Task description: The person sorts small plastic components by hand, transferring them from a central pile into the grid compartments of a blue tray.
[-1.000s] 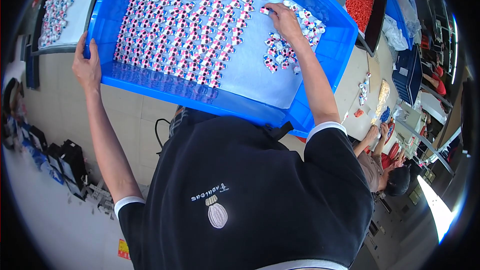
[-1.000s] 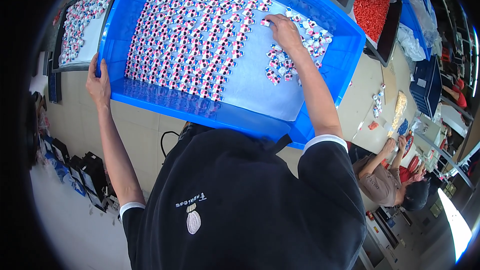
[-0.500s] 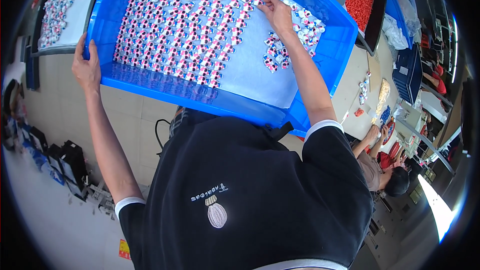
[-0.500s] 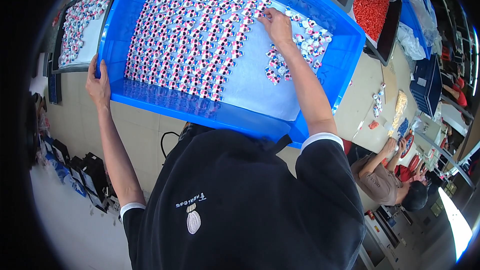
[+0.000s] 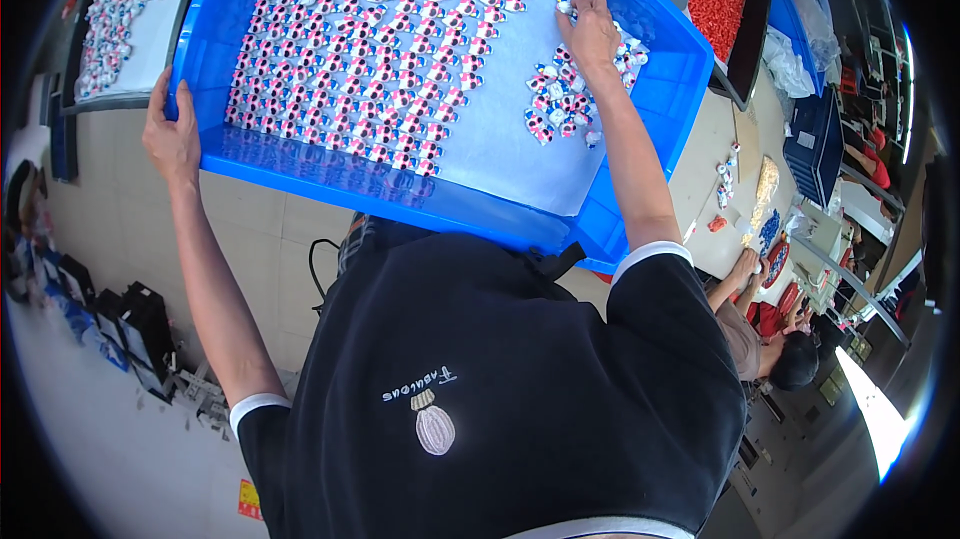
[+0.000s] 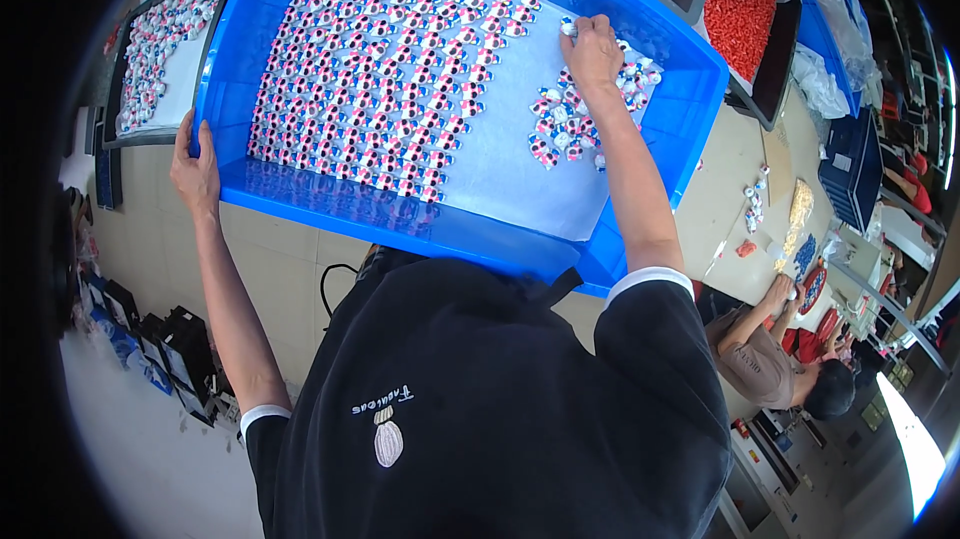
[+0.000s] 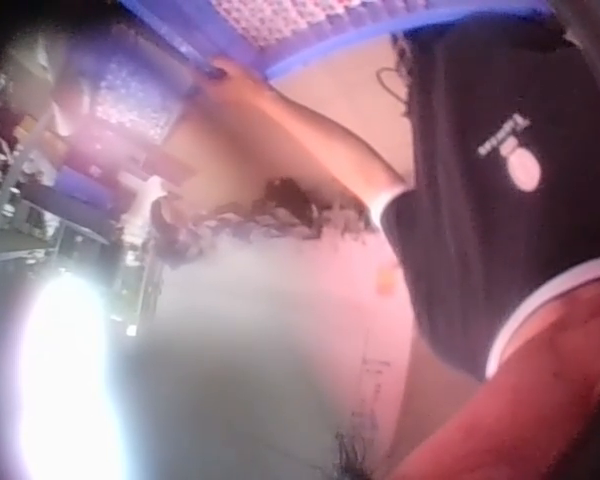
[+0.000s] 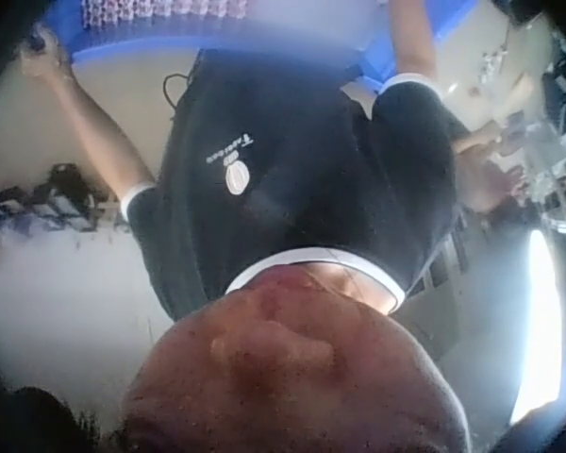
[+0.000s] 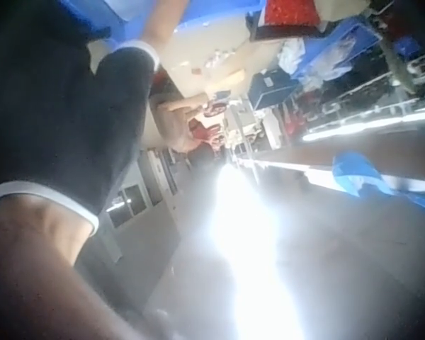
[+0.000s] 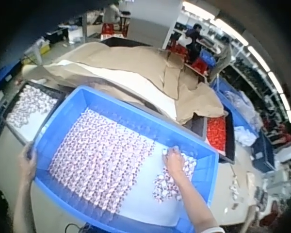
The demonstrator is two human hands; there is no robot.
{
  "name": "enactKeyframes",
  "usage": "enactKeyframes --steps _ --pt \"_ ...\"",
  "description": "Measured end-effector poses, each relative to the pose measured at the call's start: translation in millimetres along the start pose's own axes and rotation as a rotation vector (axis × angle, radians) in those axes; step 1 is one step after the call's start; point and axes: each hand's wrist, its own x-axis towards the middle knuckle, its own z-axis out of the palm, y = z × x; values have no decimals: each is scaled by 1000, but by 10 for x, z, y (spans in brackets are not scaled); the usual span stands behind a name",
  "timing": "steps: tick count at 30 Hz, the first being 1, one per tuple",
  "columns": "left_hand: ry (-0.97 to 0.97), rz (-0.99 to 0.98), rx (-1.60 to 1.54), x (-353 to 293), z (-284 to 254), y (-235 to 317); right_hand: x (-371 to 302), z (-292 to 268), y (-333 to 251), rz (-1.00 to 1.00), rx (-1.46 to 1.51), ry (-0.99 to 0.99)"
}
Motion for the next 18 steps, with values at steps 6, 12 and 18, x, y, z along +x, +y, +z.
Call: enactKeyframes --steps 6,12,18 --pt "-7 -25 19 1 -8 29 39 -4 49 -159 -4 45" --pt "-20 -41 32 -5 -26 37 13 -74 -90 -78 51 -97" --pt "-25 -38 14 6 -9 37 105 99 -148 -244 -19 -138"
